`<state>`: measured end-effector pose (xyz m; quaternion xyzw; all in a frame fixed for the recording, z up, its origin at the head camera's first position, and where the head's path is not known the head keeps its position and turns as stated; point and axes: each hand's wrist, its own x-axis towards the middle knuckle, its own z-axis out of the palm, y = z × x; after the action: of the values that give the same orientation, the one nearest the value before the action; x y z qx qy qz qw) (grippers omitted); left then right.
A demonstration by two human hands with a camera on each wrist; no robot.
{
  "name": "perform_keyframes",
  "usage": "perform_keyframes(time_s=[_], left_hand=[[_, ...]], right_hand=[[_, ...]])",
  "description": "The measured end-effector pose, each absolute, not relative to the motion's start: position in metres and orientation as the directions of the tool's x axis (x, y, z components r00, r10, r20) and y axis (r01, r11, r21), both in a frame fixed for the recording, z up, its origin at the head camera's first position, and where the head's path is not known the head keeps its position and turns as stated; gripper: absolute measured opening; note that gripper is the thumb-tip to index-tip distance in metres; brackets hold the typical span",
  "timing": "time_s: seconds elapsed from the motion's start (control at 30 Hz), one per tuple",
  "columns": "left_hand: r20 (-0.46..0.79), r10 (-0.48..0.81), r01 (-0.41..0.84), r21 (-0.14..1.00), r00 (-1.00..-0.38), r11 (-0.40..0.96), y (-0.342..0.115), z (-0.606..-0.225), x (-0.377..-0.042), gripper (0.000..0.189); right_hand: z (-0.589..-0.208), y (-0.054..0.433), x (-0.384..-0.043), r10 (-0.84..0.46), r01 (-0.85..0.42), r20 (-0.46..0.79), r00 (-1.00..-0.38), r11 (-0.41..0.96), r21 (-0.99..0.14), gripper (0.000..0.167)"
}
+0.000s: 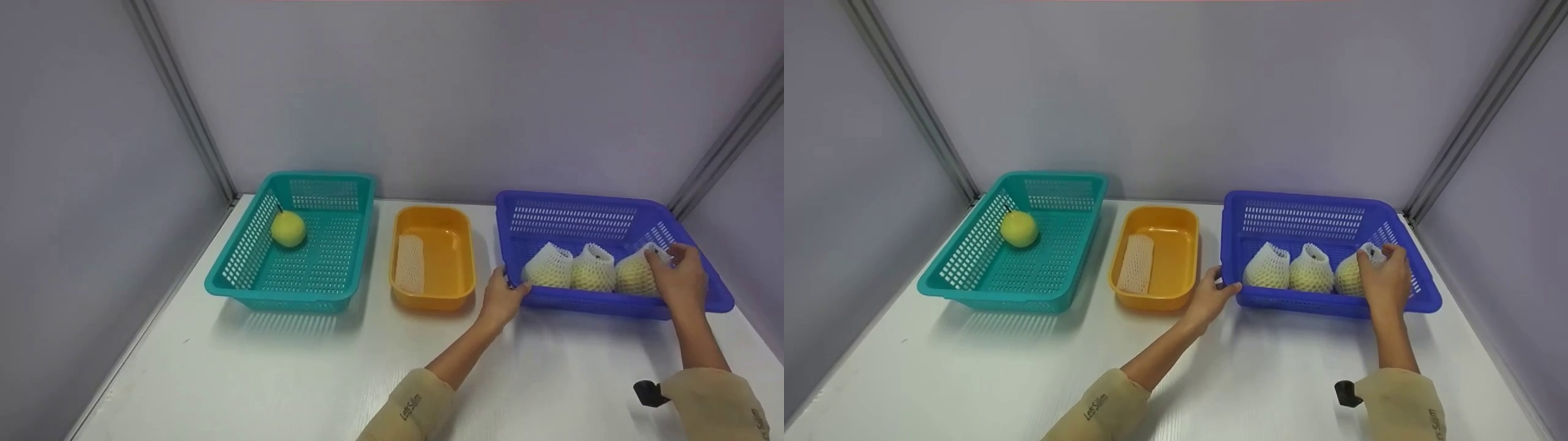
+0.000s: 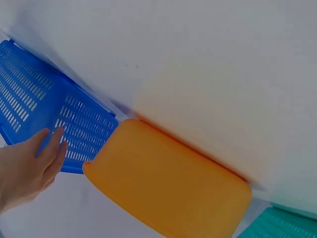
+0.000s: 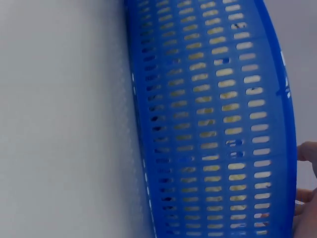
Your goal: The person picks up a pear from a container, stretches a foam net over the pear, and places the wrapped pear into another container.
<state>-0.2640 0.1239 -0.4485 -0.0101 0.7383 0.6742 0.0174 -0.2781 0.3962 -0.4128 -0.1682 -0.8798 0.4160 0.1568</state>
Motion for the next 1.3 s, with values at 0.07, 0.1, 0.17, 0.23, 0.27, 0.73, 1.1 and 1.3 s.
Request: perform_keyframes(time_s=[0.07, 0.1, 0.17, 0.23, 0.27, 0.73, 1.1, 1.3], left_hand=[[-0.036, 0.028, -0.032, 0.992, -0.999, 0.123, 0.12, -0.447, -0.264, 0.052], [-0.038, 0.038, -0.033, 0.99, -0.999, 0.14, 0.117, -0.446, -0.263, 0.054], [-0.056, 0.058, -0.044, 0.981, -0.997, 0.191, 0.111, -0.444, -0.262, 0.055], [-0.06, 0.091, -0.038, 0.975, -0.994, 0.22, 0.104, -0.441, -0.26, 0.055], [-0.057, 0.109, -0.029, 0.97, -0.992, 0.242, 0.099, -0.438, -0.259, 0.054], [0.347, 0.003, 0.193, 0.514, -0.938, 0.836, -0.012, -0.403, -0.233, 0.043], [0.362, -0.264, -0.036, 0.529, -0.894, 0.848, -0.091, -0.415, -0.228, 0.035], [0.3, -0.248, -0.068, 0.501, -0.921, 0.862, -0.102, -0.417, -0.228, 0.021]], right_hand=[[-0.411, 0.39, -0.275, 0.471, 0.153, 0.159, -0.868, 0.558, -0.815, 0.065], [-0.41, 0.387, -0.274, 0.494, 0.149, 0.169, -0.853, 0.541, -0.828, 0.063], [-0.408, 0.38, -0.271, 0.53, 0.139, 0.186, -0.827, 0.513, -0.847, 0.058], [-0.405, 0.371, -0.268, 0.544, 0.112, 0.205, -0.813, 0.492, -0.864, 0.054], [-0.404, 0.366, -0.267, 0.544, 0.088, 0.223, -0.809, 0.487, -0.869, 0.051], [-0.397, 0.289, -0.248, 0.343, -0.199, 0.368, -0.864, 0.44, -0.876, 0.043], [-0.405, 0.224, -0.242, 0.081, -0.344, 0.37, -0.925, 0.23, -0.91, 0.045], [-0.409, 0.177, -0.243, -0.03, -0.285, 0.284, -0.958, 0.147, -0.947, 0.038]])
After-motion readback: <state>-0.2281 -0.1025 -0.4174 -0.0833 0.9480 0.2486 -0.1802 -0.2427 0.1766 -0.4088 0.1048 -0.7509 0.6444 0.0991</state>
